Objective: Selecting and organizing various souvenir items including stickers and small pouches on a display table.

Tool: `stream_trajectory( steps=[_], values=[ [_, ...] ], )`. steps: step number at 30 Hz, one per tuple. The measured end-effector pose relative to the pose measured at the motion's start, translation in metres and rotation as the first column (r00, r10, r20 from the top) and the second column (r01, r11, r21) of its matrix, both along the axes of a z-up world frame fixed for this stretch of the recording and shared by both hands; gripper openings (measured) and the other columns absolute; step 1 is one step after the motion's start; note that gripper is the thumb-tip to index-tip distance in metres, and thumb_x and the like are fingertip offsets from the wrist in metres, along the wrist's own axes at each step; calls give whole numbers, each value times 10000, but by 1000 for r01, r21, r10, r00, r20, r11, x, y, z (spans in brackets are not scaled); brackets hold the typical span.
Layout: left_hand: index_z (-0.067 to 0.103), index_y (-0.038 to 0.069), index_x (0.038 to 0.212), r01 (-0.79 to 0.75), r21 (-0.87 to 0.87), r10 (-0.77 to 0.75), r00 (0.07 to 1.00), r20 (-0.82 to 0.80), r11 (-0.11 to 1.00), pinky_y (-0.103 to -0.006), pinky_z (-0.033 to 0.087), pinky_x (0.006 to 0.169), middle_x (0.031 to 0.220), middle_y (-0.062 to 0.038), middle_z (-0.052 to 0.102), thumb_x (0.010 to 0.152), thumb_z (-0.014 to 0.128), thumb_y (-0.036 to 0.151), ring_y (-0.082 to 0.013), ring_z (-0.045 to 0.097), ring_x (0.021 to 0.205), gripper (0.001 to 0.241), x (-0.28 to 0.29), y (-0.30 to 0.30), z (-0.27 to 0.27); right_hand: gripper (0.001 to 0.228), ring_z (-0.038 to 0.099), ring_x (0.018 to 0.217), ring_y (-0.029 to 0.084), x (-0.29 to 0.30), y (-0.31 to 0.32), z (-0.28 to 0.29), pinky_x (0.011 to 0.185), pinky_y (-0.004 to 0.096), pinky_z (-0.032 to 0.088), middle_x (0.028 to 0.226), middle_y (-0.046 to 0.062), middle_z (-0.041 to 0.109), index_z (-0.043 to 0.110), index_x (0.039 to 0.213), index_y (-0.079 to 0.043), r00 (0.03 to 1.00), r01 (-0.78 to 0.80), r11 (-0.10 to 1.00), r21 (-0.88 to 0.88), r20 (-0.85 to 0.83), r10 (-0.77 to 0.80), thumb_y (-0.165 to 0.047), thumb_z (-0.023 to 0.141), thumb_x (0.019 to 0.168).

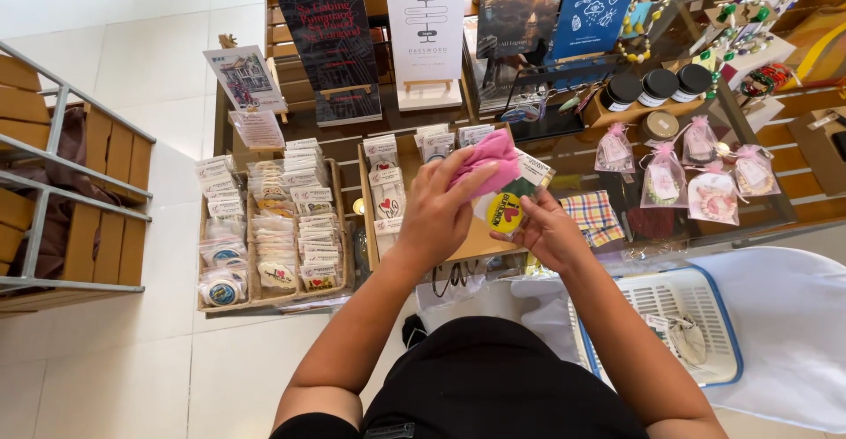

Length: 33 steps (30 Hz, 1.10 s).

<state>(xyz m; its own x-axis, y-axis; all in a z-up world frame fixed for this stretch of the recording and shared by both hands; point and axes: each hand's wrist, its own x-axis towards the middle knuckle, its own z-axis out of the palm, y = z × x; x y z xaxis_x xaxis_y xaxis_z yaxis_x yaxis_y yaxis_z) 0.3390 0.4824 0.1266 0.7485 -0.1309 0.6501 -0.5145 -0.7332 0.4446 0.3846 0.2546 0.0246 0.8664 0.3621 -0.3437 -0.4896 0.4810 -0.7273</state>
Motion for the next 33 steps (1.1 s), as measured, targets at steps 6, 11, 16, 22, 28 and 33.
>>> stream_trajectory(
  steps=[6, 11, 16, 22, 28, 33],
  values=[
    [619, 404, 1358, 44, 109, -44, 999, -3, 993, -439, 497, 973, 1437, -42, 560, 924, 548, 125, -309, 576, 1208, 521, 12, -38, -17, 260, 713, 1062, 382, 1, -10, -12, 793, 620, 628, 1238, 141, 690, 597, 1291, -216, 1000, -28, 999, -18, 9, 28, -190, 563, 1035],
    [619, 363, 1369, -18, 42, 22, 995, -94, 999, -429, 487, 954, 1382, -77, 577, 916, 532, 142, -304, 575, 1158, 512, 14, -31, -32, 251, 716, 1050, 384, -5, -18, 3, 795, 646, 612, 1223, 161, 694, 622, 1277, -193, 999, -45, 999, -19, 8, 46, -184, 571, 1031],
    [612, 321, 1396, -95, -2, 95, 995, -15, 996, -443, 478, 962, 1406, -94, 546, 860, 573, 108, -328, 559, 1154, 578, 7, -31, -55, 191, 728, 1032, 350, -2, -31, -11, 805, 626, 625, 1199, 133, 717, 640, 1212, -214, 1000, 9, 1000, -2, -29, -9, -205, 579, 1032],
    [599, 358, 1409, 119, -96, -138, 964, -228, 988, -450, 477, 1004, 1403, -80, 562, 823, 620, 94, -330, 594, 1149, 643, -9, -29, -75, 135, 729, 1049, 369, 6, -47, -30, 797, 617, 627, 1209, 150, 722, 659, 1149, -219, 995, 80, 997, -22, -60, -81, -229, 608, 1025],
    [394, 257, 1552, -141, -757, -399, 780, -482, 638, -327, 571, 725, 1338, -290, 528, 905, 606, 48, -309, 601, 944, 712, -3, -26, -54, 162, 720, 1087, 336, 20, -58, -53, 838, 572, 625, 1235, 124, 714, 648, 1191, -228, 992, 121, 992, -28, -27, -122, -226, 609, 1034],
    [382, 215, 1573, -248, -945, -529, 783, -326, 214, -444, 507, 945, 1384, -190, 505, 915, 647, 37, -284, 502, 1151, 730, 7, -27, -65, 124, 703, 1109, 293, 3, -36, -24, 951, 485, 594, 1177, 106, 715, 620, 1147, -152, 997, 67, 998, 15, 33, -67, -176, 613, 1025]
  ],
)
